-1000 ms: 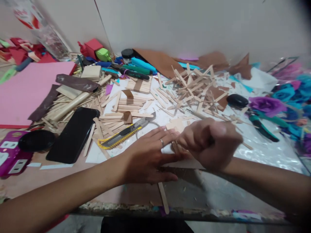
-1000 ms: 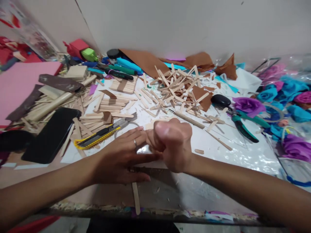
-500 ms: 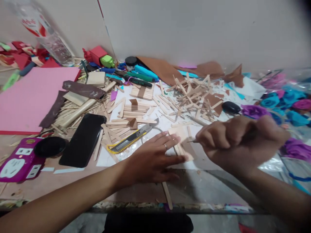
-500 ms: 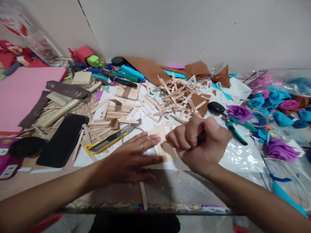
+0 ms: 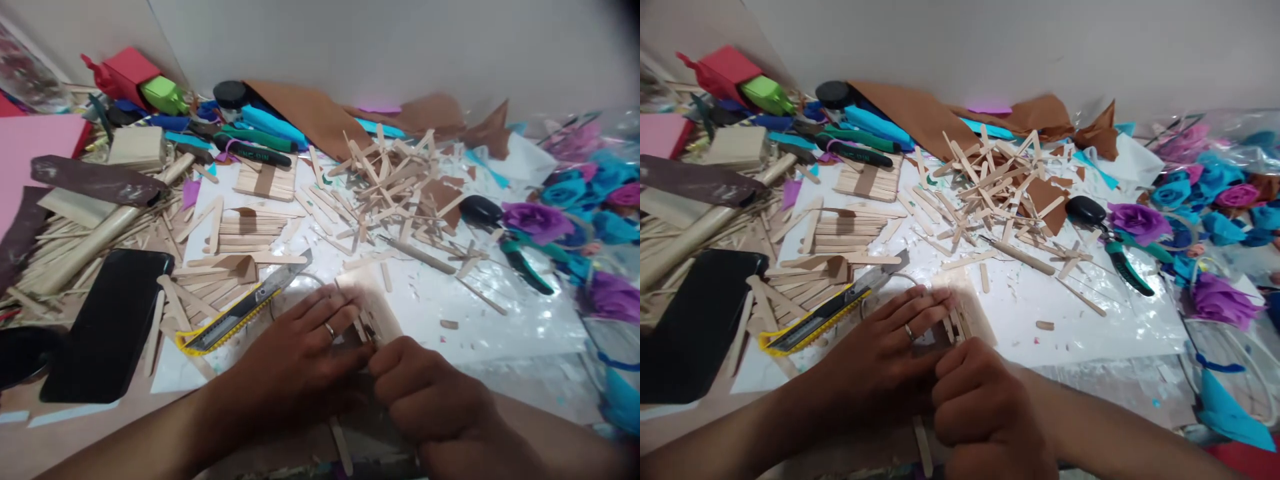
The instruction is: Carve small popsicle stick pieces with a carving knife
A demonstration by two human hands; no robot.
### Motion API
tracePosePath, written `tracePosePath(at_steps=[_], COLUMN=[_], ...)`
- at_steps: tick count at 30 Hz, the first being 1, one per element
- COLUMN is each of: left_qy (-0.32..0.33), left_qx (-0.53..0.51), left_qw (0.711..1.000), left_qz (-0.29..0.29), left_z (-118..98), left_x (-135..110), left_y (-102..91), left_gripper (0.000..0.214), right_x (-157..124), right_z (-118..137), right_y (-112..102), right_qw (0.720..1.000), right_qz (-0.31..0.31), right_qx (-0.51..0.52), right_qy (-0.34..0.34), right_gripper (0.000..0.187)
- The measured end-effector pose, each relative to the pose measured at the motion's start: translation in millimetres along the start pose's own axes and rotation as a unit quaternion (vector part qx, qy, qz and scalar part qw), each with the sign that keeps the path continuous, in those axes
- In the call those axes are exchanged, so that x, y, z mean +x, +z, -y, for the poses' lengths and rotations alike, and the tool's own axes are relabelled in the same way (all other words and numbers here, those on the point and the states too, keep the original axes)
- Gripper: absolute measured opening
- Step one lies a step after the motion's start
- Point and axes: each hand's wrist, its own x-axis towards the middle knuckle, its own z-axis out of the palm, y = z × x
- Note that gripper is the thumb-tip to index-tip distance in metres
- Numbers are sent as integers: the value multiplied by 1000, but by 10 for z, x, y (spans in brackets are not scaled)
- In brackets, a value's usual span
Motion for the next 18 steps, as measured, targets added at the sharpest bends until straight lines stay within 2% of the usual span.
tracePosePath(at_steps=[3,8,13,16,18], left_qy=[4,9,12,5,8], left_qx=[-10,-19,-26,-23,-22], left_qw=[1000,1000,1000,999,999], left_qz=[-8,-9,-13,-24,-22], left_z=[9,12,14,16,21], left_x=[-3,22,25,21,21], left_y=[23,1,14,23,12], left_gripper=[42,39,43,43,41], right_x=[4,60,115,180,208], right_z=[10,35,7,19,8], right_y=[-33,-118,-250,-230,-192], right_qw=[999,998,998,999,998], right_qz=[-11,28,46,30,41], right_qx=[-34,-19,-2,-4,9], right_qy=[10,53,47,35,45], right_gripper=[54,53,57,56,55])
